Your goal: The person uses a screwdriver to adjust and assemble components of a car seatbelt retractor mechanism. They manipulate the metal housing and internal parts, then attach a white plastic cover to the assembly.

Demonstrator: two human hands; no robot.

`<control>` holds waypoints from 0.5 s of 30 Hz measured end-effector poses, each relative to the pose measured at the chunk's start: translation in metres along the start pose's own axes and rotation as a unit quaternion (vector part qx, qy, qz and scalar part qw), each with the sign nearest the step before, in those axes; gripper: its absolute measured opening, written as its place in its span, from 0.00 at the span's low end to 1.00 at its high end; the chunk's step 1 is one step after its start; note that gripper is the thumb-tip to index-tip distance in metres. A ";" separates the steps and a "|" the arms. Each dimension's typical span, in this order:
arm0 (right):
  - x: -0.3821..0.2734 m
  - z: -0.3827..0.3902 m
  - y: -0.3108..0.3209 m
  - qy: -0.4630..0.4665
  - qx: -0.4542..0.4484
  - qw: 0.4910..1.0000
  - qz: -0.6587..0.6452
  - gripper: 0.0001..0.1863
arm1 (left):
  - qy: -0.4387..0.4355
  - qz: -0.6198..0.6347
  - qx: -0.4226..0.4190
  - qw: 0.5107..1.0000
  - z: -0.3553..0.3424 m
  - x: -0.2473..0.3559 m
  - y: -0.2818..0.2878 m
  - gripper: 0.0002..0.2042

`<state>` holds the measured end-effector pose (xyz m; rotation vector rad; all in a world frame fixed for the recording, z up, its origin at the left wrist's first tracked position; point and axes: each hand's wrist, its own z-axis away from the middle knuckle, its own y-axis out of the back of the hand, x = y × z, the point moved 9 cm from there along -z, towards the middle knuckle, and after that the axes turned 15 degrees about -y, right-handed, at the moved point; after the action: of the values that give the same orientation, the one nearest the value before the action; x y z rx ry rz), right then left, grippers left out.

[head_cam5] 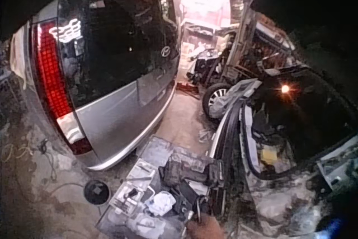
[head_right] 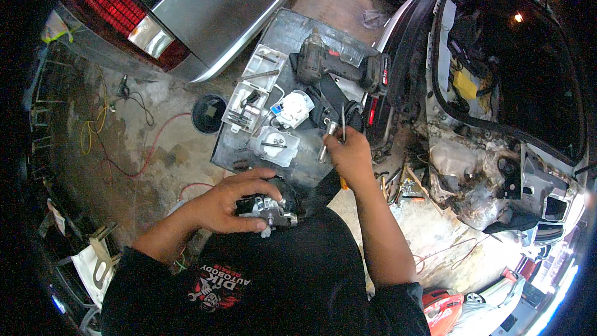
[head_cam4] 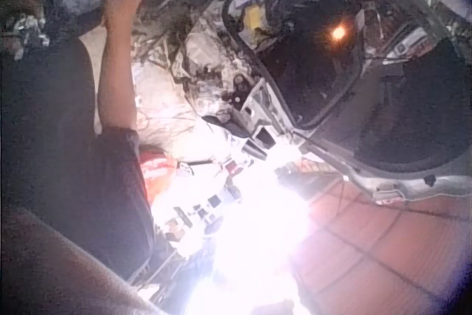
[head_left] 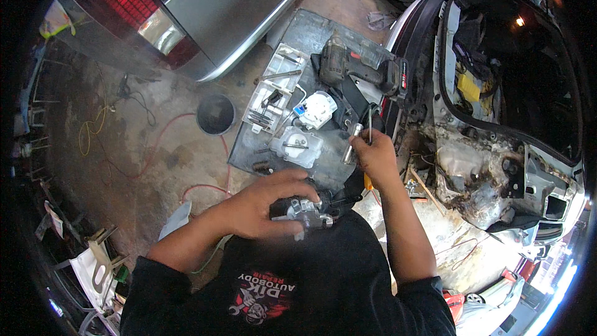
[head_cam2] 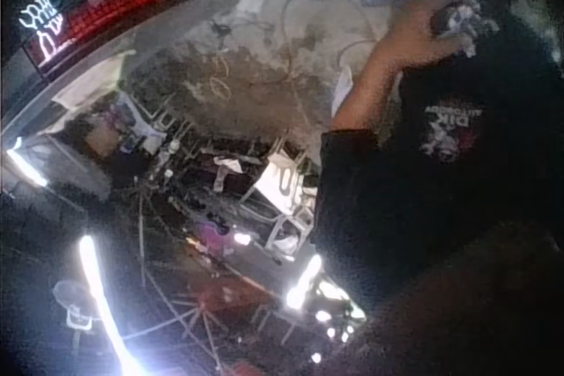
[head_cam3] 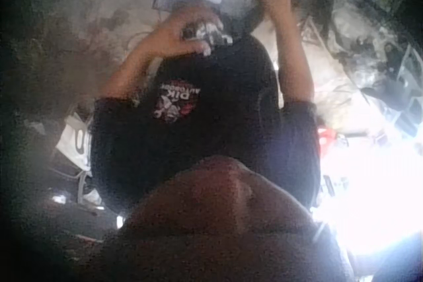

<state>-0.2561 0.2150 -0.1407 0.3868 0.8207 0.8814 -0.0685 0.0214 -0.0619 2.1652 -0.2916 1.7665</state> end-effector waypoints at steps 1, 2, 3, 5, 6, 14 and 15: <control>0.001 -0.003 -0.007 -0.012 -0.008 1.000 0.006 0.19 | 0.006 0.004 -0.002 1.000 0.001 -0.002 -0.002 0.27; 0.003 -0.006 -0.013 -0.023 -0.017 1.000 0.012 0.20 | 0.012 0.009 -0.004 1.000 0.001 -0.004 -0.003 0.27; 0.005 -0.013 -0.017 -0.010 -0.001 0.999 0.038 0.21 | 0.019 0.014 -0.008 1.000 0.002 -0.006 -0.004 0.27; 0.020 -0.032 -0.029 0.014 0.035 0.995 0.089 0.22 | 0.029 0.018 -0.006 0.999 0.002 -0.007 -0.004 0.27; 0.023 -0.039 -0.037 -0.007 0.017 0.996 0.085 0.24 | 0.036 0.021 -0.002 0.999 0.003 -0.007 -0.004 0.27; 0.032 -0.051 -0.056 -0.042 -0.005 0.995 0.090 0.25 | 0.039 0.031 0.012 0.999 0.008 -0.016 -0.001 0.28; 0.033 -0.050 -0.055 -0.034 -0.005 0.995 0.089 0.24 | 0.039 0.031 0.014 0.999 0.010 -0.019 0.000 0.28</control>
<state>-0.2537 0.2073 -0.2215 0.4837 0.7266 1.0330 -0.0634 0.0171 -0.0819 2.1213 -0.3212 1.8942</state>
